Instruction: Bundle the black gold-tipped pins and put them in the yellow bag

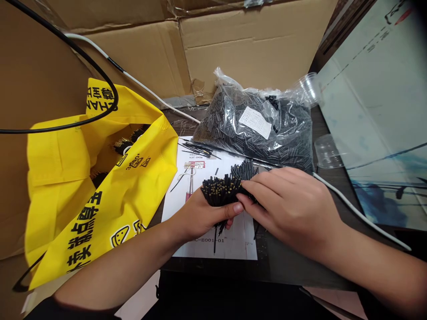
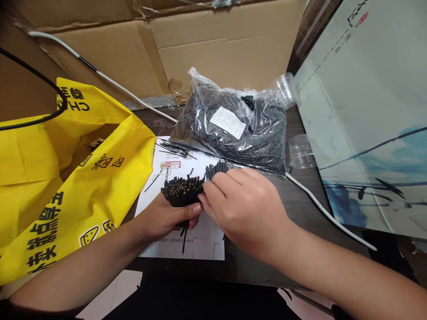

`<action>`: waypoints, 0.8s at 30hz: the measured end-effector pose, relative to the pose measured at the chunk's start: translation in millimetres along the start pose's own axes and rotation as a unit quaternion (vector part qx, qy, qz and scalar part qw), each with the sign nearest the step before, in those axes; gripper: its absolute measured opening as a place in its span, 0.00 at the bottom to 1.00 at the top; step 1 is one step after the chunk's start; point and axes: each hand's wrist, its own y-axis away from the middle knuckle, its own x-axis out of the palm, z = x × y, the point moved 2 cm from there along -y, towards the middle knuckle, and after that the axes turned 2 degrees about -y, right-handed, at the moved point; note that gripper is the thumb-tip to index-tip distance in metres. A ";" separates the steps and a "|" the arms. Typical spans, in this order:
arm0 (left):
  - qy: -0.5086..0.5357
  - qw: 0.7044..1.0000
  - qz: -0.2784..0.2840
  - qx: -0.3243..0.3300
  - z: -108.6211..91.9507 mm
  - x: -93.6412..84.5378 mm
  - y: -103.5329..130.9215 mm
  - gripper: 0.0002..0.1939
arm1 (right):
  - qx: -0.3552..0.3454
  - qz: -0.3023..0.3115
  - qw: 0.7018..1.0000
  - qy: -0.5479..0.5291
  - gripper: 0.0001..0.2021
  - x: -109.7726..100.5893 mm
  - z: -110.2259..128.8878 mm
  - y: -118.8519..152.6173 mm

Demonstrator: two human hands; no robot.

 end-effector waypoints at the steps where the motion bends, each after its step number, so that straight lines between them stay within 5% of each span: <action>1: 0.005 1.000 -0.003 -0.002 1.3 -0.4 0.1 0.19 | 0.000 -0.005 1.000 0.002 0.09 -0.3 0.1 0.1; 17: 0.011 1.000 -0.001 -0.011 3.0 -1.4 1.8 0.18 | -0.043 -0.063 0.997 -0.003 0.04 2.3 4.3 -0.5; 21: -0.087 0.995 -0.047 -0.013 -6.6 -3.0 4.3 0.17 | -0.025 -0.059 0.996 -0.063 0.05 -1.9 -2.6 -2.1; 24: -0.205 0.970 -0.112 0.059 -12.0 -7.6 3.6 0.14 | 0.012 -0.072 0.986 -0.149 0.12 -7.9 -9.1 -13.2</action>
